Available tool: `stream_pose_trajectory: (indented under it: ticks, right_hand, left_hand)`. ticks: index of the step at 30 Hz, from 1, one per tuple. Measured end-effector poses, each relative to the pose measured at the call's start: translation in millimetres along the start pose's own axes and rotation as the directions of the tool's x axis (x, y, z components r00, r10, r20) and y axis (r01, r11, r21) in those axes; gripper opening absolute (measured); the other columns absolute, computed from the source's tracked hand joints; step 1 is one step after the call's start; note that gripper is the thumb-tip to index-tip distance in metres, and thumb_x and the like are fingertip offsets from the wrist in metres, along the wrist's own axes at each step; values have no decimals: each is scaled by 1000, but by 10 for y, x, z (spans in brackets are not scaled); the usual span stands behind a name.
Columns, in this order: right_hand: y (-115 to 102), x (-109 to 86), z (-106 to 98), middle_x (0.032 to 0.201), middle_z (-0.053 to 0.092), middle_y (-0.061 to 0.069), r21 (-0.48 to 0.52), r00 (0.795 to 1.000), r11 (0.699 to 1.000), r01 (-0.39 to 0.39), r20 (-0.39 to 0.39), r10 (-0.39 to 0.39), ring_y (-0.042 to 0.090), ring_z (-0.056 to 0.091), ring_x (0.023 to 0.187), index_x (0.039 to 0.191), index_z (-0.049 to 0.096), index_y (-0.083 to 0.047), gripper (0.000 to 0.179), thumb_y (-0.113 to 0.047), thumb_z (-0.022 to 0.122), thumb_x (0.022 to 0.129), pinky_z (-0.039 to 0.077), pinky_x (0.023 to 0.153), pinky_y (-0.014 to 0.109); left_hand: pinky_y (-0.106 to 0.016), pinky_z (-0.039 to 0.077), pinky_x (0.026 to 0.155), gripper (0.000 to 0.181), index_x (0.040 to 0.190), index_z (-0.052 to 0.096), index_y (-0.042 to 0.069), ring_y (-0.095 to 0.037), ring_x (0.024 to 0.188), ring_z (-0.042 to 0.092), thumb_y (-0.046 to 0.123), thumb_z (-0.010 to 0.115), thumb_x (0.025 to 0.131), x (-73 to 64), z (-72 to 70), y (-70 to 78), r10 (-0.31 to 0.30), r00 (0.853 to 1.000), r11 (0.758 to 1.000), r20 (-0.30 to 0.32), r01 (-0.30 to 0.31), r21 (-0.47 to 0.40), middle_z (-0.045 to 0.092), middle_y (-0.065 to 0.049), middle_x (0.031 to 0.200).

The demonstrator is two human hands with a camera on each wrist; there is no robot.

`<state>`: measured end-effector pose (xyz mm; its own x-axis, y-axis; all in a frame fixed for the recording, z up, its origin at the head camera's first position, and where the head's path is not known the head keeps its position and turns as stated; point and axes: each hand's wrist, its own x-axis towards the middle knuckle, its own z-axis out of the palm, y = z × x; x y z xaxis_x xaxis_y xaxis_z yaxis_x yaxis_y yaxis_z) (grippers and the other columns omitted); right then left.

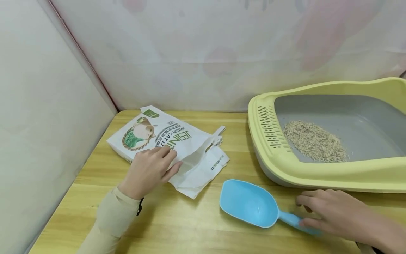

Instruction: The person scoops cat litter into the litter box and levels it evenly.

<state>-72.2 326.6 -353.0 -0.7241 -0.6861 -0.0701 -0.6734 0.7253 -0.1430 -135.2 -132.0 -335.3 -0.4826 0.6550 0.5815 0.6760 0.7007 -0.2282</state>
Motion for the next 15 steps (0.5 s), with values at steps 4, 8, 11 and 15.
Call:
stream_pose_trajectory:
  ticks: [4,8,11,15]
  right_hand:
    - [-40,128,-253,93,62,-16,5,970,977,213,-124,-210,-8,47,72,101,68,-18,29,-41,78,86,42,54,23]
    - [-101,312,-544,90,54,-23,-64,917,949,308,-245,-314,-10,41,69,100,67,-20,25,-43,72,91,38,52,20]
    - [-144,493,-731,86,50,-24,-110,900,941,319,-275,-337,-9,39,67,97,67,-21,25,-46,65,96,37,51,21]
    - [-204,811,-903,80,51,-18,-193,887,924,330,-272,-373,-2,41,63,89,66,-19,17,-35,72,94,39,51,25]
  left_hand:
    - [-34,42,43,44,82,53,5,-24,55,51,33,32,107,-43,-91,22,-9,999,999,-42,11,39,50,-8,75]
    - [-37,43,51,38,86,56,4,-28,65,53,30,35,104,-88,-151,50,0,1000,998,-26,2,62,55,-11,82]
    - [-36,40,52,32,86,56,3,-28,66,50,24,36,101,-138,-177,76,4,1000,998,-13,-3,69,54,-11,83]
    - [-35,37,51,24,87,55,3,-28,67,50,13,33,91,-218,-211,100,5,1000,997,3,-5,76,54,-11,84]
